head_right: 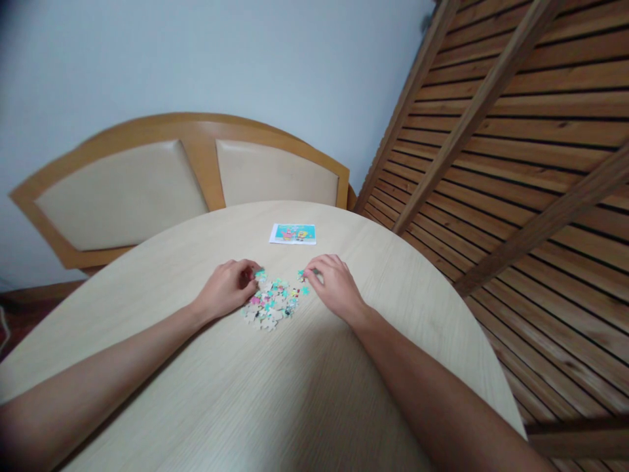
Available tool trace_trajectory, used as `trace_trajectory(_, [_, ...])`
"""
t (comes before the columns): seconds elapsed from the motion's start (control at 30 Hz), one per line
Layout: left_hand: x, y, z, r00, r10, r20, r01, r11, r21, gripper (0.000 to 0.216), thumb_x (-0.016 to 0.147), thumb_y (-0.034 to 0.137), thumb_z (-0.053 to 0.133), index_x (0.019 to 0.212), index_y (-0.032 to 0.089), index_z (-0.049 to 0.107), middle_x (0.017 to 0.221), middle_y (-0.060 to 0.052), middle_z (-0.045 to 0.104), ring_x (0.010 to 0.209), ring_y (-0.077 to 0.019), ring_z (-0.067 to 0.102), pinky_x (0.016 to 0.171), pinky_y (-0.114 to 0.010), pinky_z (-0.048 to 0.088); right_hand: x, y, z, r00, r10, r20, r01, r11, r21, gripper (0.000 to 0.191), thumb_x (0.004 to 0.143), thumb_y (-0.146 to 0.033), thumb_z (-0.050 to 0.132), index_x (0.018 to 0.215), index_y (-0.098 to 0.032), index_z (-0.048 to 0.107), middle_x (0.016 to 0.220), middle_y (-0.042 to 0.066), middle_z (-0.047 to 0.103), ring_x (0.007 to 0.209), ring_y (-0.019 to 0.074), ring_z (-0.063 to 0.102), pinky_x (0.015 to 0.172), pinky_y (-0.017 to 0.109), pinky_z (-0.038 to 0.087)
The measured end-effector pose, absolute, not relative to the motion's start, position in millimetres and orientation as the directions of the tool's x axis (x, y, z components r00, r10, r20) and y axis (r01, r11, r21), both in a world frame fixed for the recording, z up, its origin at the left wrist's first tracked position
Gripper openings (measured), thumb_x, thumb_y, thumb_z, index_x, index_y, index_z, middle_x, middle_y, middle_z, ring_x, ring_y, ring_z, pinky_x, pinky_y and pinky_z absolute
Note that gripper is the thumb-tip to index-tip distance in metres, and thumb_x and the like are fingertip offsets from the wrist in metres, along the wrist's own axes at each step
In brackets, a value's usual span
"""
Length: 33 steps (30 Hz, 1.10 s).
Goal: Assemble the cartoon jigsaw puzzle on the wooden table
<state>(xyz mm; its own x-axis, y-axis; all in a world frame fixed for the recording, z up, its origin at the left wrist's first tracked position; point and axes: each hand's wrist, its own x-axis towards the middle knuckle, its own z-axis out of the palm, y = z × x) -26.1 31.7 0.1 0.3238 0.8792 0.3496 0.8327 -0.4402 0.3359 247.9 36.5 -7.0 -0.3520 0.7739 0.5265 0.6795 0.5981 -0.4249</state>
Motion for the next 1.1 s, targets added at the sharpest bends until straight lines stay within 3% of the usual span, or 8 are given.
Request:
trace_trajectory(0.27, [-26.9, 34.5, -2.4, 0.318, 0.88, 0.353, 0.797, -0.45, 0.403, 0.02, 0.086, 0.024, 0.058, 0.104, 0.021, 0.066, 0.08, -0.002, 0.071, 0.078, -0.0228, 0.063, 0.082, -0.04, 0.048, 255.7, 48.1, -22.2, -0.248, 0.848, 0.469, 0.739, 0.479, -0.474, 0.016, 0.094, -0.028, 0.061, 0.084, -0.024, 0.072, 0.101, 0.005, 0.072, 0.1, 0.0249, 0.062, 0.096, 0.044, 0.045])
trace_trajectory(0.57, [-27.7, 36.0, -2.8, 0.314, 0.884, 0.345, 0.743, -0.455, 0.49, 0.018, 0.087, 0.025, 0.06, 0.103, 0.02, 0.067, 0.081, -0.003, 0.071, 0.077, -0.021, 0.063, 0.075, -0.035, 0.049, 257.0, 48.6, -24.3, -0.24, 0.857, 0.457, 0.759, 0.459, -0.462, 0.014, 0.093, -0.031, 0.063, 0.096, -0.023, 0.073, 0.104, 0.007, 0.072, 0.102, 0.0259, 0.063, 0.095, 0.045, 0.046])
trace_trajectory(0.73, [-28.5, 38.0, -5.1, 0.347, 0.873, 0.342, 0.731, -0.48, 0.485, 0.023, 0.083, 0.024, 0.063, 0.106, 0.02, 0.066, 0.087, -0.003, 0.072, 0.078, -0.0206, 0.062, 0.079, -0.036, 0.048, 249.3, 37.8, -14.2, -0.397, 0.791, 0.466, 0.696, 0.59, -0.409, 0.022, 0.096, -0.033, 0.06, 0.112, -0.026, 0.074, 0.117, 0.008, 0.07, 0.113, 0.0255, 0.059, 0.1, 0.045, 0.045])
trace_trajectory(0.9, [-32.5, 45.4, -16.4, 0.361, 0.874, 0.326, 0.608, -0.485, 0.628, 0.026, 0.084, 0.024, 0.065, 0.108, 0.018, 0.065, 0.085, -0.003, 0.069, 0.069, -0.0151, 0.059, 0.067, -0.028, 0.047, 236.9, 21.5, -2.0, -0.625, 0.683, 0.379, 0.593, 0.73, -0.339, 0.028, 0.1, -0.034, 0.056, 0.123, -0.029, 0.071, 0.127, 0.006, 0.068, 0.122, 0.0255, 0.054, 0.105, 0.047, 0.039])
trace_trajectory(1.1, [-29.4, 41.9, -14.4, 0.367, 0.874, 0.318, 0.435, -0.463, 0.772, 0.028, 0.085, 0.03, 0.066, 0.109, 0.015, 0.063, 0.083, -0.003, 0.065, 0.07, -0.014, 0.059, 0.065, -0.026, 0.049, 236.3, 21.5, -2.6, -0.608, 0.715, 0.346, 0.62, 0.699, -0.355, 0.028, 0.099, -0.033, 0.056, 0.122, -0.028, 0.071, 0.125, 0.005, 0.071, 0.122, 0.0267, 0.054, 0.106, 0.049, 0.039])
